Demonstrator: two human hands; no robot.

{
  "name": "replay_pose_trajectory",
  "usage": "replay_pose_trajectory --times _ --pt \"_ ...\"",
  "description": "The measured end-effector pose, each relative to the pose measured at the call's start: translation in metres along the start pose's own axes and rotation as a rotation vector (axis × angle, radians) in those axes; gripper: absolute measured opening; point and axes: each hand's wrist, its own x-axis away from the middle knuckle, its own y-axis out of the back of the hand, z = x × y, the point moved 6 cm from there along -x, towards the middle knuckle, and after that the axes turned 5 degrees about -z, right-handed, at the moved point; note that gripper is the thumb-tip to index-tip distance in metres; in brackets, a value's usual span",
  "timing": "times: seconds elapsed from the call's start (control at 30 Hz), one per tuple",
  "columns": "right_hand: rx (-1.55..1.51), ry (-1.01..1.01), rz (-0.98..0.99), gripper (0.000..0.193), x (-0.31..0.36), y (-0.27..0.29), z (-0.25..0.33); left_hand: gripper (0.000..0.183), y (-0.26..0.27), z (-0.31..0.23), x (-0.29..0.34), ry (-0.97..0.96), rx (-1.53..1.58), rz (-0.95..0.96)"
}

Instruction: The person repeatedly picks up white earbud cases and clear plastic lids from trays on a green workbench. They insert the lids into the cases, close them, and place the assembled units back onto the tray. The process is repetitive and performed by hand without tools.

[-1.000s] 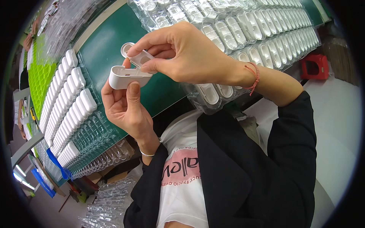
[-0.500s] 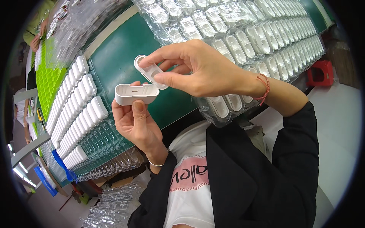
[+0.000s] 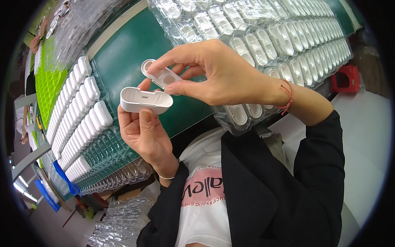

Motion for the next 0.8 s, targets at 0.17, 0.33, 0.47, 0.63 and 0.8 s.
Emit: replay_pose_trajectory --times 0.17,0.33,0.47,0.63,0.8 --pt "-0.049 0.018 -0.005 0.035 -0.0001 -0.0011 0.0016 0.044 -0.0009 0.0006 0.001 -0.001 -0.015 -0.018" --pt "-0.046 0.034 -0.034 0.035 0.0006 -0.0003 0.0009 0.044 -0.0019 0.0005 -0.0015 0.032 0.015 -0.002" --pt "-0.082 -0.004 -0.026 0.034 -0.0004 -0.0007 0.0019 0.045 -0.0022 0.0033 -0.0036 0.043 0.072 0.03" --pt "-0.043 0.051 -0.072 0.033 0.0015 0.0003 0.0016 0.047 -0.0025 0.0038 -0.0023 0.043 0.026 0.027" --pt "-0.022 0.052 -0.03 0.036 0.0033 -0.0013 0.0024 0.047 -0.0016 0.0049 -0.0018 0.02 0.028 0.023"
